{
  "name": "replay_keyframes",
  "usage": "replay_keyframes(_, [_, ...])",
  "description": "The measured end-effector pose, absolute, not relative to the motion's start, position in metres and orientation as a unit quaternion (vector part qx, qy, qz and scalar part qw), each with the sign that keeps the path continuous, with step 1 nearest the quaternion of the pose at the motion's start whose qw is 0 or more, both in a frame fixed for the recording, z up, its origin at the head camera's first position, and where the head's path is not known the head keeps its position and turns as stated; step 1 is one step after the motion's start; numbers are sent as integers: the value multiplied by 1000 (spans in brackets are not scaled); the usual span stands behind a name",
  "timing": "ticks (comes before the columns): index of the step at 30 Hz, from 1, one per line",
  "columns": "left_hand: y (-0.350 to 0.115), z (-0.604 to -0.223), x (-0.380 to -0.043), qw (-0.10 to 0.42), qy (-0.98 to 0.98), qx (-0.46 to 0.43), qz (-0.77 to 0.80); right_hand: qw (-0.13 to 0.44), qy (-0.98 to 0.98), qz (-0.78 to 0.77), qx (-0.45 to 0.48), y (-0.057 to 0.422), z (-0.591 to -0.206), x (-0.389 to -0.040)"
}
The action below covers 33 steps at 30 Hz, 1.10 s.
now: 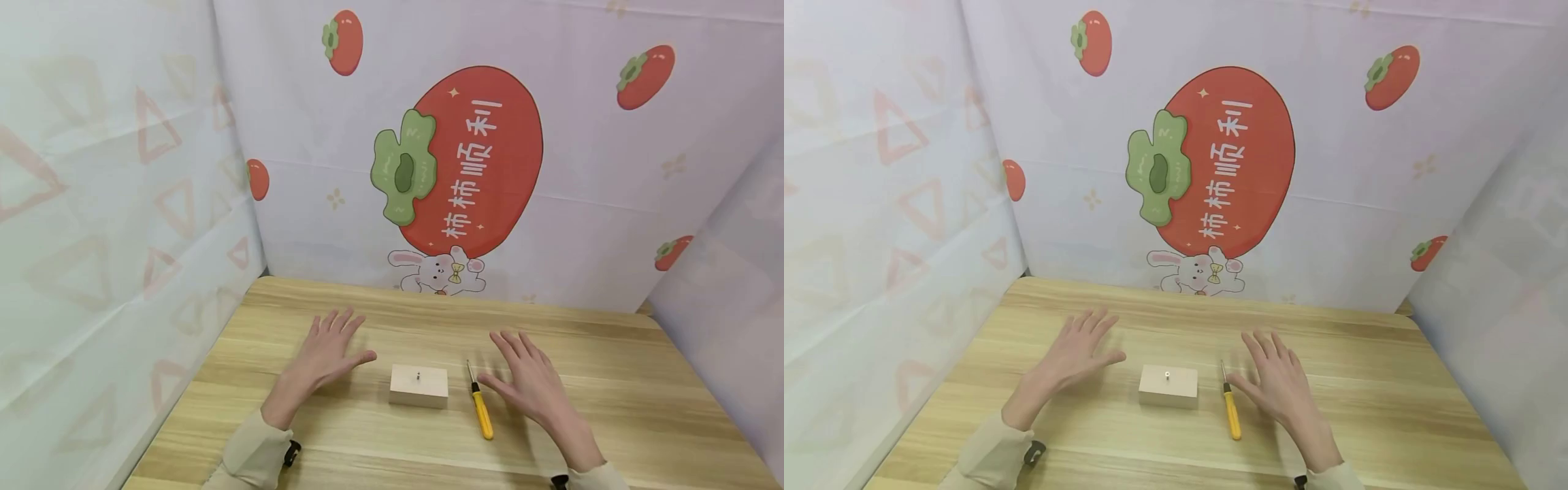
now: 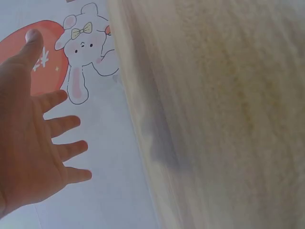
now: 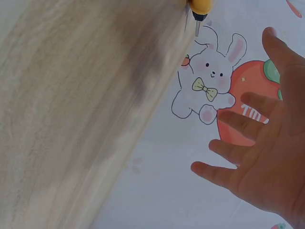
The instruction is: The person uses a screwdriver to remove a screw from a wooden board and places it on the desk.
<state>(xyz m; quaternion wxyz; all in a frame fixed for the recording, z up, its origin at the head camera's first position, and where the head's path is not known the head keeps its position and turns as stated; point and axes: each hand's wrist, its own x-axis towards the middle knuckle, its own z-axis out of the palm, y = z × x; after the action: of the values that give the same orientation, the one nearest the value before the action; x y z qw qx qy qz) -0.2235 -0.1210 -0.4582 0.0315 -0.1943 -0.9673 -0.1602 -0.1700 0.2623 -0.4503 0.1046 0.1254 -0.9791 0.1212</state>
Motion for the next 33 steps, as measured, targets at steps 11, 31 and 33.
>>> replay_keyframes(11, [-121, -457, -223, 44, -954, -210, -207, 122, -973, 130, 146, 262, -450, -167])
replay_keyframes(31, [-107, -457, -220, 44, -932, -247, -263, 41, -970, 161, 178, 259, -447, -159])
replay_keyframes(33, [-105, -456, -219, 38, -929, -253, -266, 35, -968, 166, 183, 259, -447, -158])
